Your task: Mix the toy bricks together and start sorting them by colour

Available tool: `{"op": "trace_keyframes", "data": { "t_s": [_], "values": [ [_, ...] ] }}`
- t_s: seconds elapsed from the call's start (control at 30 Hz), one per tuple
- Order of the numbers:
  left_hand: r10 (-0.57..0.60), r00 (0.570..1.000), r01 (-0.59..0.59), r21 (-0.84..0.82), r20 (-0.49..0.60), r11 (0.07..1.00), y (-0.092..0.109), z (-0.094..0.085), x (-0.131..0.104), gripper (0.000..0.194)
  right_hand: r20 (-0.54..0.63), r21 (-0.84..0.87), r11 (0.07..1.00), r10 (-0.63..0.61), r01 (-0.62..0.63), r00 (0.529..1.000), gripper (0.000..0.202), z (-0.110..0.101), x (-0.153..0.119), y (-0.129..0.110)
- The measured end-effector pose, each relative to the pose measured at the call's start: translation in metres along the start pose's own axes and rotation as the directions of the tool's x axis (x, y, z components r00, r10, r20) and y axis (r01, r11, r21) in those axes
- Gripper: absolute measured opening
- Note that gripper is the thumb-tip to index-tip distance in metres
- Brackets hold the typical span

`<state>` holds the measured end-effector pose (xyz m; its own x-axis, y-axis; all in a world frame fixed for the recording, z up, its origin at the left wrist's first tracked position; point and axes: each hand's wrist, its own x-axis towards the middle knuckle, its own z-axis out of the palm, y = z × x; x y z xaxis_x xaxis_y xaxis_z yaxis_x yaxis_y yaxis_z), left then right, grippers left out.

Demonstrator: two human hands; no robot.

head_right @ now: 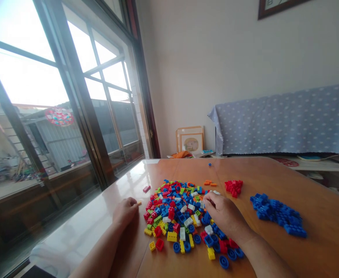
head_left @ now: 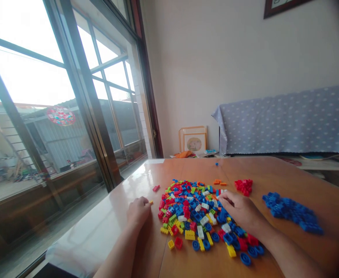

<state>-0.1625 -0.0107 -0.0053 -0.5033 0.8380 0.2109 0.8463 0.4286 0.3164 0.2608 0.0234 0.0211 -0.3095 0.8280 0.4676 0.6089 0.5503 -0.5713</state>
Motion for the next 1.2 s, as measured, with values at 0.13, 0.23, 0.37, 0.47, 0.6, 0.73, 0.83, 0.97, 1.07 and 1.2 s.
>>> {"op": "trace_keyframes", "data": {
  "t_s": [0.13,0.23,0.37,0.47,0.6,0.73,0.83,0.97,1.07,1.2],
  "values": [
    [0.011,1.000,-0.011,0.028,-0.001,1.000,0.003,-0.002,-0.003,0.027,-0.015,0.004,1.000,0.010,-0.010,1.000,0.033,-0.001,0.001,0.000],
    [0.014,1.000,-0.014,0.042,-0.004,0.999,0.005,-0.003,-0.004,0.031,-0.020,0.012,1.000,0.008,-0.007,1.000,0.032,0.000,0.001,0.001],
    [-0.001,1.000,0.002,0.060,-0.014,0.998,0.008,-0.005,-0.006,0.032,-0.028,0.010,1.000,0.006,-0.006,1.000,0.032,0.001,0.000,0.004],
    [-0.008,1.000,0.010,0.065,-0.019,0.998,0.009,-0.007,-0.008,0.032,-0.025,0.017,1.000,0.021,-0.020,0.999,0.032,0.000,0.000,0.004],
    [-0.002,0.999,0.004,0.052,-0.036,0.999,0.011,-0.009,-0.013,0.033,-0.020,0.029,0.999,0.035,-0.035,0.999,0.034,-0.001,0.000,0.004],
    [0.057,0.998,-0.057,0.005,-0.036,0.998,0.020,-0.011,-0.021,0.029,-0.023,0.024,0.999,0.028,-0.027,0.999,0.035,-0.002,0.001,0.004],
    [0.157,0.988,-0.157,-0.048,-0.012,0.986,0.031,-0.015,-0.032,0.022,-0.030,0.021,1.000,0.020,-0.020,0.999,0.034,-0.002,0.000,0.005],
    [0.320,0.947,-0.319,-0.113,-0.008,0.941,0.052,-0.027,-0.055,0.021,-0.031,0.018,1.000,0.006,-0.006,0.999,0.034,-0.002,-0.001,0.003],
    [0.490,0.871,-0.488,-0.164,-0.031,0.857,0.069,-0.036,-0.078,0.027,-0.041,0.005,1.000,0.004,-0.004,0.999,0.034,-0.002,0.000,0.000],
    [0.687,0.725,-0.668,-0.199,0.041,0.717,0.089,-0.037,-0.101,0.052,-0.045,0.015,1.000,-0.003,0.004,0.999,0.032,-0.001,0.001,-0.003]
  ]
}}
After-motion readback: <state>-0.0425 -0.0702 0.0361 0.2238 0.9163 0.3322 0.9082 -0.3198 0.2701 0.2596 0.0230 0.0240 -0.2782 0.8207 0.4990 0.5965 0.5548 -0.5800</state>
